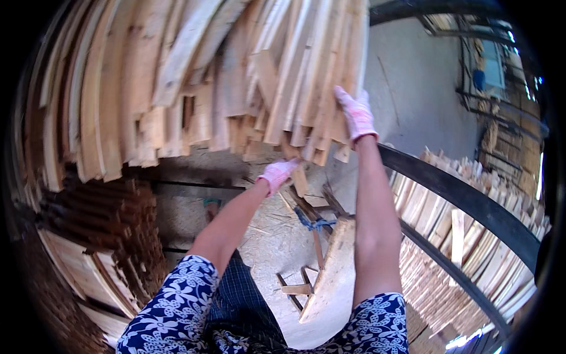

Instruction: The person repeatedly picks up bundles of wooden planks from a workbench and places them onto a vertical rack. The person wears pink gloves and handles the planks by hand throughout the clip.

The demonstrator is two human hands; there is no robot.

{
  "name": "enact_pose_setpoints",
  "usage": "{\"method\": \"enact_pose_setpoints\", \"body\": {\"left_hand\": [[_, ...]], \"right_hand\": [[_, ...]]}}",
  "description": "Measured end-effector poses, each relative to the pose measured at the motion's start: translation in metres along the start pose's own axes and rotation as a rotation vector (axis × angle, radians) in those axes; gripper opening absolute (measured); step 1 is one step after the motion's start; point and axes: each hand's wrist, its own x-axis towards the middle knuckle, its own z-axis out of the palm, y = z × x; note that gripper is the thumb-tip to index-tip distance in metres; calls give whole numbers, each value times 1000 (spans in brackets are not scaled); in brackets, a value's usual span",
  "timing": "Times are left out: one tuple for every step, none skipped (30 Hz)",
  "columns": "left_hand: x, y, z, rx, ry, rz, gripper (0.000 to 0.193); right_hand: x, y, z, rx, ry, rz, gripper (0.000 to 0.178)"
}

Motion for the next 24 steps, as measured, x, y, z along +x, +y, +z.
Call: {"method": "enact_pose_setpoints", "body": {"left_hand": [[-7, 16, 12, -28, 3, -78, 63], [-9, 15, 3, -4, 26, -55, 56], [-22, 10, -1, 226, 72, 67, 52], [-44, 1, -2, 459, 112, 190, 50], [-79, -3, 0, 462, 155, 193, 48], [-117, -10, 1, 458, 211, 201, 47], [-144, -28, -3, 447, 224, 96, 46], [-174, -48, -6, 486, 258, 42, 46], [-198, -62, -7, 521, 296, -12, 46], [-219, -65, -8, 481, 291, 35, 47], [-242, -57, -11, 441, 289, 76, 48], [-259, -30, -12, 346, 250, 88, 50], [-263, -11, -14, 343, 282, 197, 50], [-261, 10, -19, 345, 314, 304, 51], [-254, 40, -26, 484, 338, 346, 52], [-232, 60, -33, 427, 325, 509, 54], [-206, 92, -37, 394, 307, 633, 55], [-176, 123, -40, 407, 317, 711, 54], [-145, 155, -42, 421, 326, 789, 53], [-105, 174, -50, 459, 432, 922, 50], [-76, 201, -58, 660, 493, 1054, 58], [-57, 222, -58, 829, 544, 998, 74], [-45, 225, -52, 799, 517, 828, 80], [-31, 229, -46, 766, 494, 668, 87]], "right_hand": [[6, 8, -7, -84, 37, -10, 106], [5, -3, -2, -90, 41, -26, 104], [4, -6, -3, -95, 58, -27, 103], [3, -5, -10, -67, 28, -16, 99], [1, 0, -14, -62, 38, 18, 97], [-1, 1, -14, -58, 37, 39, 96], [-3, -5, -15, -59, 36, 50, 94], [3, 0, -18, -39, -1, 59, 100], [6, 4, -18, -59, 12, 63, 103], [10, 7, -16, -80, 23, 66, 106], [12, 8, -13, -98, 28, 71, 108], [11, 10, -11, -110, 35, 54, 115], [10, 6, -9, -111, 30, 49, 115], [9, 2, -7, -108, 23, 46, 116], [8, 1, -9, -106, 23, 48, 116], [11, 7, -12, -81, 28, 45, 116], [12, 11, -12, -76, 22, 37, 111], [12, 11, -15, -55, 9, 43, 108], [10, 11, -19, -40, 2, 50, 106], [9, 1, -13, -34, -8, 44, 104], [7, -6, -11, -34, -9, 44, 102], [3, -8, -11, -39, -5, 51, 100], [0, -6, -11, -38, -16, 29, 99], [2, -6, -10, -34, -27, -4, 98]]}}
